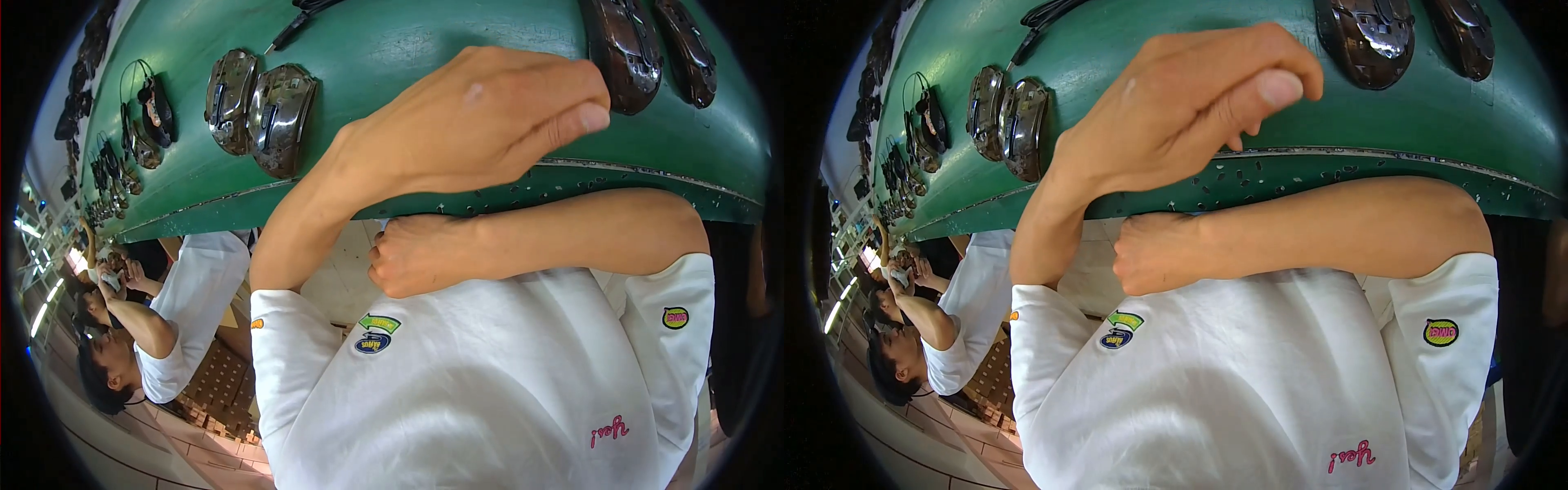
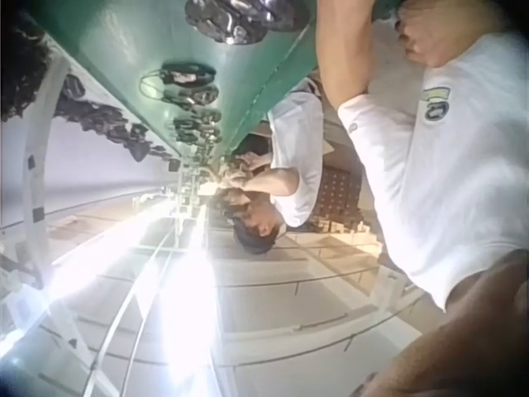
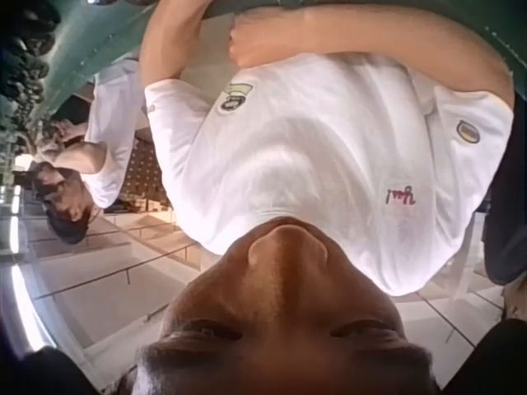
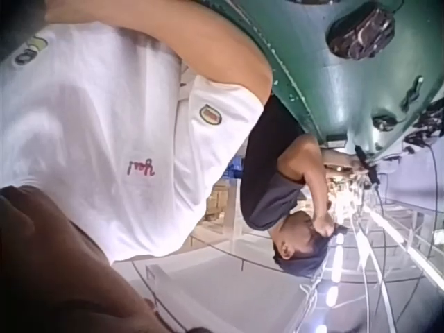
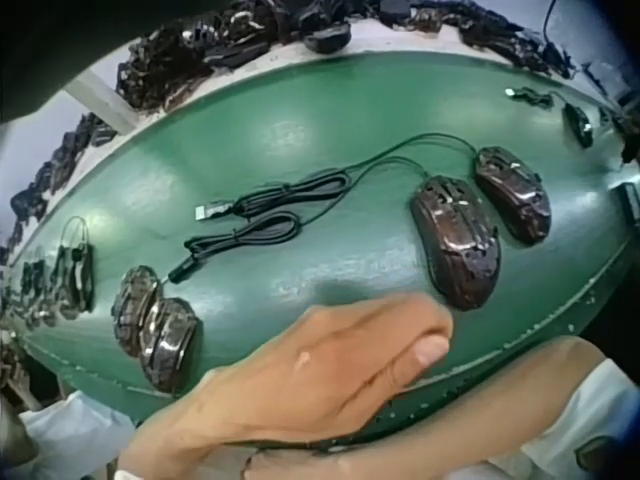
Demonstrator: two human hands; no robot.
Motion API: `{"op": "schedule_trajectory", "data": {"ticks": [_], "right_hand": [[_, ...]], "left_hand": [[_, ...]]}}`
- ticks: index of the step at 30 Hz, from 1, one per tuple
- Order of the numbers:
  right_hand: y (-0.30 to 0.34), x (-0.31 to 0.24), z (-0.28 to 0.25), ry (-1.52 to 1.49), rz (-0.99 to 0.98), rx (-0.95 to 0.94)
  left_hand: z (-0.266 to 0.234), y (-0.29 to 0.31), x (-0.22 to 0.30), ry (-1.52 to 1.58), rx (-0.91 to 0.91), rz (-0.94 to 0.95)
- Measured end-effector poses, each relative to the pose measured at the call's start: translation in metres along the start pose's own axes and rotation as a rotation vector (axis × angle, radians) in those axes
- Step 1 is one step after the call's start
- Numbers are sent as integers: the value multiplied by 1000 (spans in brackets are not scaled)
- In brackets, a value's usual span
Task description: The person assembles computer mice along a conveyor belt by picking up mouse casings and bases, fitting and pressing the components together by hand, and placing the assembled mice back onto the belt.
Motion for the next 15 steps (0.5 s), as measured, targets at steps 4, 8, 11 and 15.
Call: {"op": "schedule_trajectory", "data": {"ticks": [4,8,11,15], "right_hand": [[93,8,-1,134,246,-73],[175,19,-1,395,730,-285],[118,12,-6,590,1093,-448],[64,23,-24,813,1575,-699]], "left_hand": [[0,5,17,-90,-146,34],[8,5,45,-166,-378,-35],[32,31,64,-277,-339,129],[43,41,74,-425,-434,178]]}}
Point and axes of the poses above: each hand's wrist, its own y-axis away from the middle knuckle, its own z-axis out of the palm, x = y × z, the point moved 5 cm from there along -y, towards the middle knuckle, and after that the axes turned 12 degrees about z, right-handed, at the moved point
